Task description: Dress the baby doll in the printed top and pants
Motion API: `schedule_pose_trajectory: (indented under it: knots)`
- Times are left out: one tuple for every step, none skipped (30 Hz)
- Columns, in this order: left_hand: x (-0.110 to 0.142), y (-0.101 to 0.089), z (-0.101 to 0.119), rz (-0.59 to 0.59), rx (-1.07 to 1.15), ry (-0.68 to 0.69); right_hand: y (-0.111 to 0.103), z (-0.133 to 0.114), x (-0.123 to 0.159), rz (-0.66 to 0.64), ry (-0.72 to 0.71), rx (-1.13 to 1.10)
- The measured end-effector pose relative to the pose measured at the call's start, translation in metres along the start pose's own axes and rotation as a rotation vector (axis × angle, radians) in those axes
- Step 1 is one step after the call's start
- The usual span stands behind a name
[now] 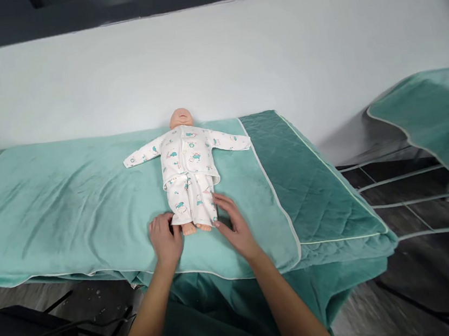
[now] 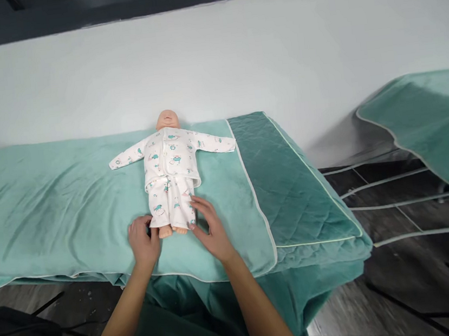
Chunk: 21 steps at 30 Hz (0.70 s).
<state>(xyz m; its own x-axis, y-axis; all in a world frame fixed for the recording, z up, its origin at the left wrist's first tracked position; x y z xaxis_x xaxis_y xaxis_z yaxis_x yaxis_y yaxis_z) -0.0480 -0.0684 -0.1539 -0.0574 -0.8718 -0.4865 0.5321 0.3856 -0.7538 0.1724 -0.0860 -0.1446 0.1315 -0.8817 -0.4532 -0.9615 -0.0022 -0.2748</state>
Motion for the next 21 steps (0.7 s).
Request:
schedule_pose_trajectory:
  knots:
    - [0.000, 0.000, 0.000, 0.004, -0.005, 0.001, -0.001, 0.001, 0.000, 0.004, 0.004, -0.011]
    - [0.001, 0.000, 0.001, 0.005, -0.007, 0.001, -0.001, 0.002, 0.000, 0.006, 0.011, -0.022]
    - [0.001, 0.000, 0.001, 0.004, -0.008, 0.002, -0.001, 0.003, 0.000, 0.008, 0.019, -0.033]
    - [0.001, 0.000, 0.001, 0.001, -0.007, 0.001, -0.001, 0.004, 0.001, 0.009, 0.024, -0.043]
    - [0.002, 0.000, 0.001, 0.002, -0.006, 0.002, -0.001, 0.005, 0.001, 0.010, 0.027, -0.049]
    - [0.002, 0.000, 0.001, 0.008, -0.004, 0.003, -0.002, 0.006, 0.002, 0.014, 0.028, -0.052]
    - [0.003, -0.001, 0.001, 0.017, 0.001, 0.006, -0.002, 0.007, 0.002, 0.019, 0.027, -0.052]
    - [0.004, -0.002, 0.000, 0.030, 0.009, 0.009, -0.002, 0.007, 0.003, 0.026, 0.028, -0.049]
    - [0.004, -0.004, 0.000, 0.044, 0.018, 0.013, -0.002, 0.007, 0.003, 0.032, 0.030, -0.044]
    - [0.005, -0.005, 0.000, 0.056, 0.027, 0.021, -0.002, 0.007, 0.002, 0.036, 0.033, -0.036]
    - [0.006, -0.006, 0.001, 0.065, 0.035, 0.030, -0.002, 0.007, 0.002, 0.037, 0.036, -0.029]
    - [0.006, -0.006, 0.001, 0.071, 0.039, 0.039, -0.001, 0.006, 0.001, 0.034, 0.036, -0.021]
    - [0.006, -0.007, 0.002, 0.075, 0.040, 0.048, 0.000, 0.005, 0.001, 0.029, 0.033, -0.013]
    - [0.007, -0.007, 0.002, 0.077, 0.039, 0.055, 0.001, 0.003, 0.000, 0.023, 0.029, -0.004]
    - [0.007, -0.008, 0.003, 0.077, 0.038, 0.061, 0.001, 0.001, 0.000, 0.019, 0.021, 0.006]
    - [0.007, -0.008, 0.003, 0.076, 0.037, 0.066, 0.002, -0.001, -0.001, 0.016, 0.010, 0.015]
    - [0.006, -0.008, 0.004, 0.075, 0.038, 0.069, 0.003, -0.003, -0.001, 0.015, -0.003, 0.024]
    - [0.006, -0.008, 0.004, 0.075, 0.039, 0.070, 0.003, -0.005, 0.000, 0.012, -0.014, 0.035]
    - [0.006, -0.008, 0.004, 0.074, 0.043, 0.071, 0.004, -0.007, 0.000, 0.003, -0.021, 0.050]
    - [0.006, -0.008, 0.004, 0.072, 0.047, 0.070, 0.005, -0.009, 0.000, -0.010, -0.028, 0.068]
    - [0.006, -0.008, 0.004, 0.070, 0.051, 0.067, 0.007, -0.012, 0.000, -0.028, -0.035, 0.092]
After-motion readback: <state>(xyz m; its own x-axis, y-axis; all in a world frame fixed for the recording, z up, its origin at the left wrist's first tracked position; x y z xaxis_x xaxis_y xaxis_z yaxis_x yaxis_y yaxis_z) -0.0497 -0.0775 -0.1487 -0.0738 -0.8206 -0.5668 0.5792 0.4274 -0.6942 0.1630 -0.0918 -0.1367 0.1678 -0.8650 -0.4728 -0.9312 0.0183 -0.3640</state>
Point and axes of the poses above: each hand's wrist, its own x-axis away from the middle knuckle, its own y-axis out of the palm, z = x × y, the point moved 10 cm from there along -x, towards the middle knuckle, and after that the axes turned 6 degrees about -z, right-handed, at the moved point
